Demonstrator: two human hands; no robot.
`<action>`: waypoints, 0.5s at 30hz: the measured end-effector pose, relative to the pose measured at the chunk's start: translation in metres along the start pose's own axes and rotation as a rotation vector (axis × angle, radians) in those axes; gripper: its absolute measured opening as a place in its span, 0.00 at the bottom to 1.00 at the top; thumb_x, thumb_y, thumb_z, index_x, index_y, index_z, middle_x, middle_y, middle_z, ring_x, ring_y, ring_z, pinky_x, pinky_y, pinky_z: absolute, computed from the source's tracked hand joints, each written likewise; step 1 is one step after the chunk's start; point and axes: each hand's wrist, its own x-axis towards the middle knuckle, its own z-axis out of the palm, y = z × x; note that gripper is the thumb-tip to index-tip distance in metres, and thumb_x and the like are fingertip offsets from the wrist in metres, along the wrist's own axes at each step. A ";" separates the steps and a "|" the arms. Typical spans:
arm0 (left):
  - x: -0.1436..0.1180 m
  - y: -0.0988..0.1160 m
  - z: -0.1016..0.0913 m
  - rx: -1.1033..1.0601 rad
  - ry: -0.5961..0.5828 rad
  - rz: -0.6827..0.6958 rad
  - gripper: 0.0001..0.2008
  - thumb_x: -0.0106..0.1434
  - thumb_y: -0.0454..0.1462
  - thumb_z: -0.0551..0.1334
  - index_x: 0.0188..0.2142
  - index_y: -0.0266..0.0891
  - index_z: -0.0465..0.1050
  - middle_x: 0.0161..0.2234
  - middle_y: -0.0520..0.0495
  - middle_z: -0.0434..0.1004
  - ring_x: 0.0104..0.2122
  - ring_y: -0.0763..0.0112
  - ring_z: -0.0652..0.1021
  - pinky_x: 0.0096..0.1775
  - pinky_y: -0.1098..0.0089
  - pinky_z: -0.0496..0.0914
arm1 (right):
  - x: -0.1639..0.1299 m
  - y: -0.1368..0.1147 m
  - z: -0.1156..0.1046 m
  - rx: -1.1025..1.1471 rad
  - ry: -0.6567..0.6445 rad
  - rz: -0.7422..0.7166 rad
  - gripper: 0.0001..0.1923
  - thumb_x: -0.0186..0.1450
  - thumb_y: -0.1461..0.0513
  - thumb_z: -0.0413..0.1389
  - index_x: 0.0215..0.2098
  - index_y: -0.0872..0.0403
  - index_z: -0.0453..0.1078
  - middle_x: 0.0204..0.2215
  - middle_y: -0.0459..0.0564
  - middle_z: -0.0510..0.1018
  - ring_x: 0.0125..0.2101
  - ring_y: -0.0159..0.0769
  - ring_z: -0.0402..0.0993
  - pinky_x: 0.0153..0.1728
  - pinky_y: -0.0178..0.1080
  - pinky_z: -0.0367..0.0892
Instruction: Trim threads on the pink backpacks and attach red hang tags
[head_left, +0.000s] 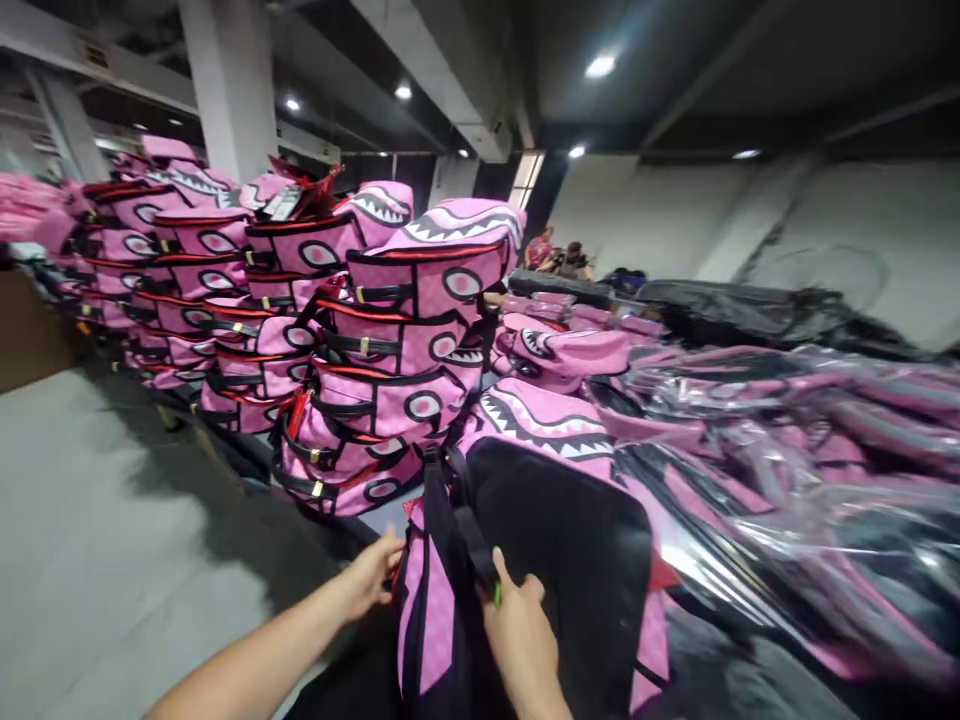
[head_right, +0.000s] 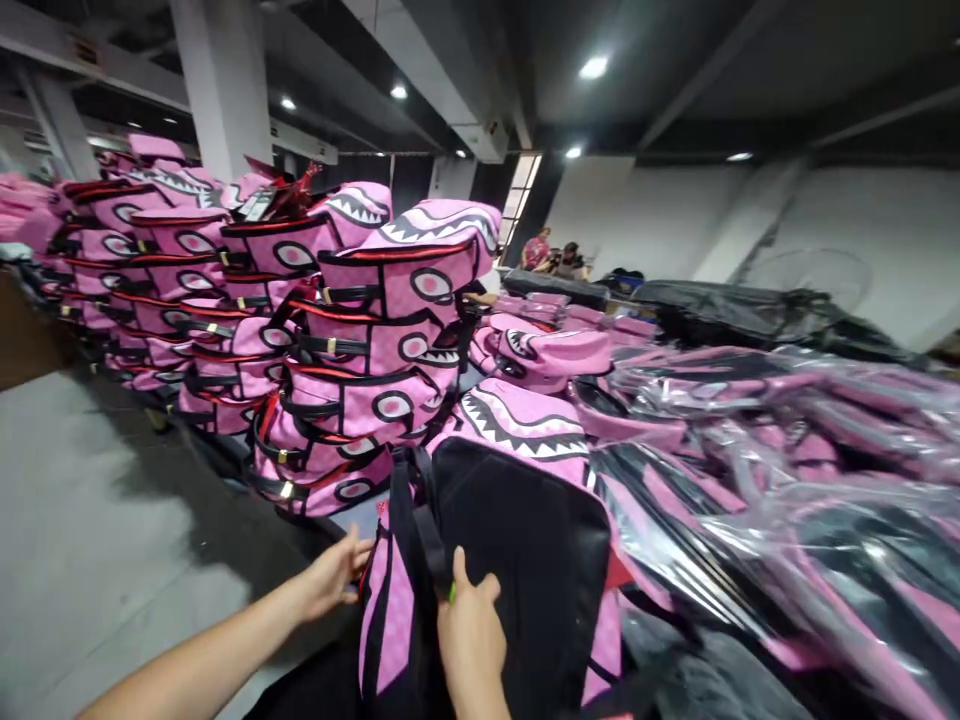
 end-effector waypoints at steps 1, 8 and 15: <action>-0.007 0.005 0.000 0.002 -0.006 -0.050 0.18 0.65 0.45 0.63 0.52 0.45 0.72 0.56 0.42 0.74 0.52 0.59 0.77 0.53 0.52 0.72 | -0.003 -0.014 0.005 -0.018 -0.024 -0.012 0.28 0.70 0.60 0.46 0.67 0.53 0.60 0.55 0.69 0.65 0.35 0.46 0.81 0.34 0.44 0.72; 0.000 0.070 -0.002 -0.594 0.089 0.235 0.30 0.68 0.37 0.49 0.69 0.37 0.51 0.67 0.34 0.58 0.68 0.61 0.60 0.65 0.54 0.63 | -0.001 0.004 -0.008 0.526 0.027 -0.097 0.23 0.67 0.62 0.50 0.60 0.57 0.68 0.41 0.54 0.77 0.36 0.37 0.77 0.38 0.36 0.71; 0.050 0.095 0.087 -0.410 0.029 0.658 0.28 0.67 0.43 0.58 0.65 0.39 0.62 0.67 0.33 0.58 0.66 0.47 0.62 0.61 0.45 0.63 | -0.033 0.138 -0.008 0.450 0.262 0.340 0.26 0.68 0.59 0.51 0.61 0.64 0.65 0.43 0.64 0.78 0.42 0.46 0.78 0.41 0.41 0.70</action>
